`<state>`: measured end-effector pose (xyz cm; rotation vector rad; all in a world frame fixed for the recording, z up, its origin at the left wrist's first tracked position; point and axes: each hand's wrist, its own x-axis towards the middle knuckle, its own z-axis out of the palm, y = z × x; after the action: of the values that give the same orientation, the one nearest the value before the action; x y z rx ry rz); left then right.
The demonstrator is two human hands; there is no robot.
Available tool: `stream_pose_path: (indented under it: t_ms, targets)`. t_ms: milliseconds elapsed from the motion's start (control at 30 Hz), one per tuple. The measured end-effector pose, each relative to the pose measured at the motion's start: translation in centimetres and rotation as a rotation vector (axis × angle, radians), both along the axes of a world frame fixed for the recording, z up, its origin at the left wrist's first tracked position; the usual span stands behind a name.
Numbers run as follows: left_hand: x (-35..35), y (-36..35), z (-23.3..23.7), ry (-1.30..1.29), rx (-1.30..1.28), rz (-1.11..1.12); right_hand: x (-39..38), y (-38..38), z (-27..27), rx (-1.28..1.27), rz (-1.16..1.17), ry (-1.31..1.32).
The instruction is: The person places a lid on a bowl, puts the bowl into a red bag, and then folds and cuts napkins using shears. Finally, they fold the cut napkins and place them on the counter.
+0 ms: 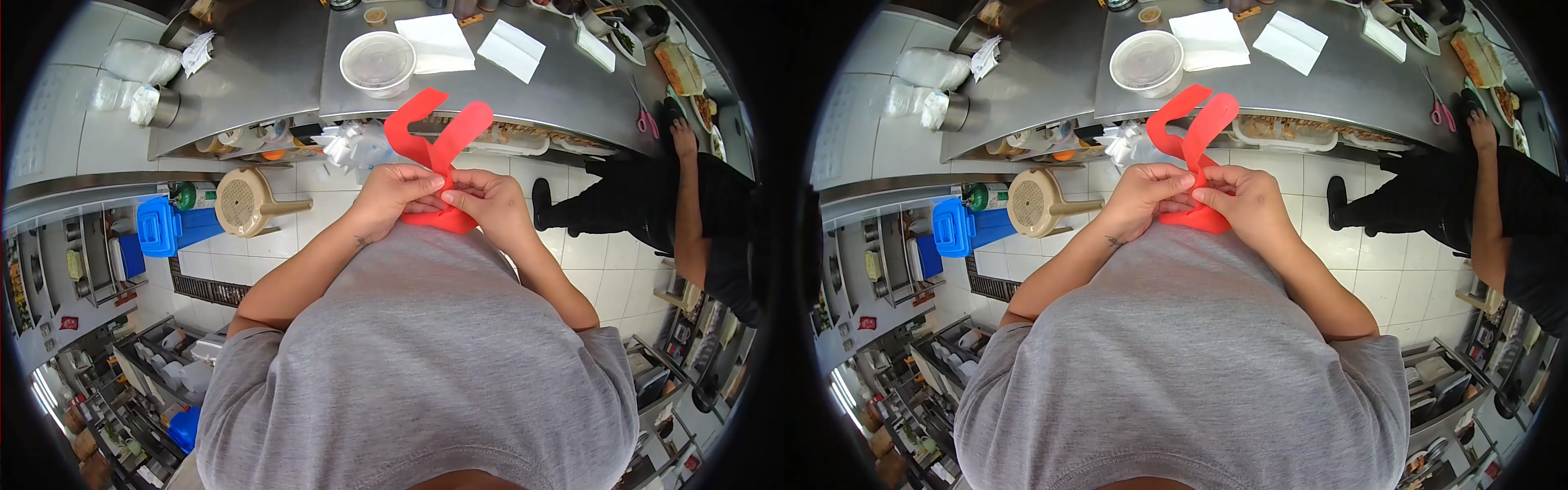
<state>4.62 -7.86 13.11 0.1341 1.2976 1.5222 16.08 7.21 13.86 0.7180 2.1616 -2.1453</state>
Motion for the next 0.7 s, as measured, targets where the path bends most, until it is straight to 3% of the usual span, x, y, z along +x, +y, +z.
stream_pose_path:
  t_ms: [700]
  targets:
    - [0.7,0.4,0.4,0.013,-0.023,-0.007,0.9,-0.2,1.2,0.049,0.052,-0.029]
